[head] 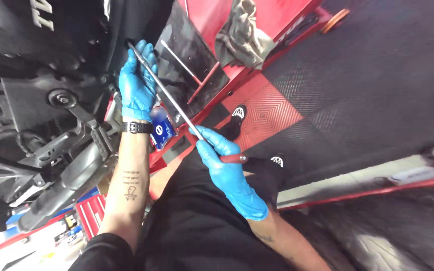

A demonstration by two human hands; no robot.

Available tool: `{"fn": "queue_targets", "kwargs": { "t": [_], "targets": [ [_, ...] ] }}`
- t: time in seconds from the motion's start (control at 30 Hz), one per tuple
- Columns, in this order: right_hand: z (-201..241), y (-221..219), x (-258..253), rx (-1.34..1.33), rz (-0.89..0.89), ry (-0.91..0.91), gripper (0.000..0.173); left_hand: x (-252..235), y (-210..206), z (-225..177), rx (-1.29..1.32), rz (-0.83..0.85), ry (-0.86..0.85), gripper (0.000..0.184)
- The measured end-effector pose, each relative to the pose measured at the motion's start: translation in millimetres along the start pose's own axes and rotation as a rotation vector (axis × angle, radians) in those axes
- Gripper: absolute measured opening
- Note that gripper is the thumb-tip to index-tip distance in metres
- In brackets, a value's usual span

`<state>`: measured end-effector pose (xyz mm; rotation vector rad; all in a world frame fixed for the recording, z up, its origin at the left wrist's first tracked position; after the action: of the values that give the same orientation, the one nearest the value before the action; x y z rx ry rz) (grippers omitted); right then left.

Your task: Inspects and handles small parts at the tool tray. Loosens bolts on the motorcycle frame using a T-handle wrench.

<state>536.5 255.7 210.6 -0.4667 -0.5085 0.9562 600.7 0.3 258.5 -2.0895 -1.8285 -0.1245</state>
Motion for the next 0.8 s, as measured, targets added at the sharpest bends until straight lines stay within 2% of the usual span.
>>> {"fn": "queue_targets", "kwargs": {
  "t": [0.23,0.37,0.43,0.5,0.53,0.63,0.7,0.8],
  "targets": [
    [3,0,0,0.020,0.007,-0.001,0.028,1,1,0,0.002,-0.022,-0.002,0.036],
    [8,-2,2,0.195,0.002,0.124,0.029,-1,1,-1,0.018,-0.025,-0.009,0.035],
    [9,-5,1,0.011,-0.001,-0.034,0.029,-3,2,-1,0.012,-0.014,-0.010,0.035],
    [9,-10,0,-0.413,-0.012,-0.309,0.028,-3,3,-2,0.012,-0.027,-0.004,0.035],
    [12,-11,-1,-0.526,-0.023,-0.386,0.028,-3,2,-2,0.024,-0.039,0.002,0.035],
    [26,-13,-4,-0.464,-0.055,-0.345,0.025,-3,0,-3,0.056,-0.067,0.006,0.033],
    [36,-20,-3,-0.541,-0.044,-0.398,0.025,-2,-1,-4,0.055,-0.064,0.019,0.035],
    [50,-29,-2,-0.652,-0.018,-0.481,0.027,20,-4,-2,-0.138,0.017,0.082,0.042]
  ]
}}
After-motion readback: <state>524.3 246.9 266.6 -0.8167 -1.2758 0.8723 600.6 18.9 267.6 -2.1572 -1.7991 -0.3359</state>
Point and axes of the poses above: each hand's wrist, its own x-axis away from the middle knuckle, its own y-axis out of the back of the hand, z = x × y, the point moved 5 cm from there along -x, towards the middle knuckle, and after that the axes turned 2 degrees about -z, right-handed, at the moved point
